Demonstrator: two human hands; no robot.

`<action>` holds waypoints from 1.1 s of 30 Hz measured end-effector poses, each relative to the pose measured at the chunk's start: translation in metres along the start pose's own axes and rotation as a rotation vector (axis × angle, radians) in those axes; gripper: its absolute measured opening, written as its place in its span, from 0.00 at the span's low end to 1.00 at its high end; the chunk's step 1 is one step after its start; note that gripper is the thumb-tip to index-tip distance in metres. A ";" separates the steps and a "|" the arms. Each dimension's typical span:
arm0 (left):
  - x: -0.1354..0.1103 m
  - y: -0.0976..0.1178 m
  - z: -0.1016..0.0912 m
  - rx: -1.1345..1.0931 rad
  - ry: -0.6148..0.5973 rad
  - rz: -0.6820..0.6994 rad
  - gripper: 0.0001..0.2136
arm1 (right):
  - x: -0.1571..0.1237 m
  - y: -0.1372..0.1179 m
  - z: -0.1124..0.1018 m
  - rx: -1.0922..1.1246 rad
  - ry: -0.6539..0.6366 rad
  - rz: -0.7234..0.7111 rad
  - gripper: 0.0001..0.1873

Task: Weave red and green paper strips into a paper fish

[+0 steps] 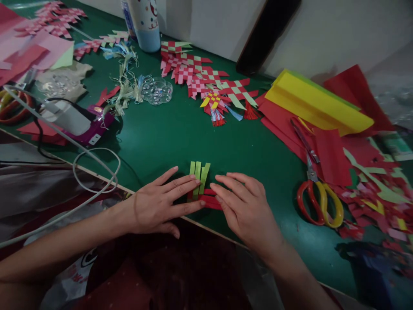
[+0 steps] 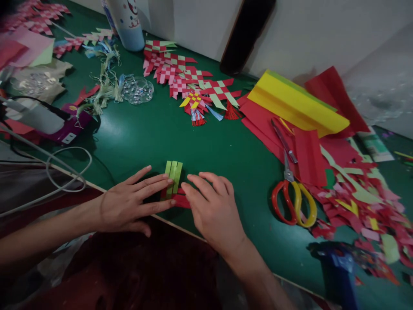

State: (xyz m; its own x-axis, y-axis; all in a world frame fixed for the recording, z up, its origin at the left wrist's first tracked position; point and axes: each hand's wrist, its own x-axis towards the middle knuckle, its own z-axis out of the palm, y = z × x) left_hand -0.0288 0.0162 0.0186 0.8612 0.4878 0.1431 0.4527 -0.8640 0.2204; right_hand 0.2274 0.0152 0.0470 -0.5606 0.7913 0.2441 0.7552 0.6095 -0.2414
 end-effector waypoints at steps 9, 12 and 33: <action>0.001 -0.002 0.000 -0.015 -0.054 0.004 0.35 | 0.025 0.004 0.008 0.207 0.007 0.171 0.24; 0.001 -0.003 0.002 -0.003 -0.048 0.012 0.36 | 0.033 0.001 0.014 0.297 -0.069 0.234 0.28; 0.001 -0.006 0.006 -0.052 -0.009 0.007 0.33 | 0.033 0.000 0.007 0.408 -0.167 0.292 0.05</action>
State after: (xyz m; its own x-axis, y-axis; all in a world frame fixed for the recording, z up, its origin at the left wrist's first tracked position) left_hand -0.0292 0.0208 0.0121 0.8662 0.4808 0.1365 0.4345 -0.8593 0.2698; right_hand 0.2064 0.0423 0.0480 -0.4187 0.9075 -0.0330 0.7128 0.3059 -0.6311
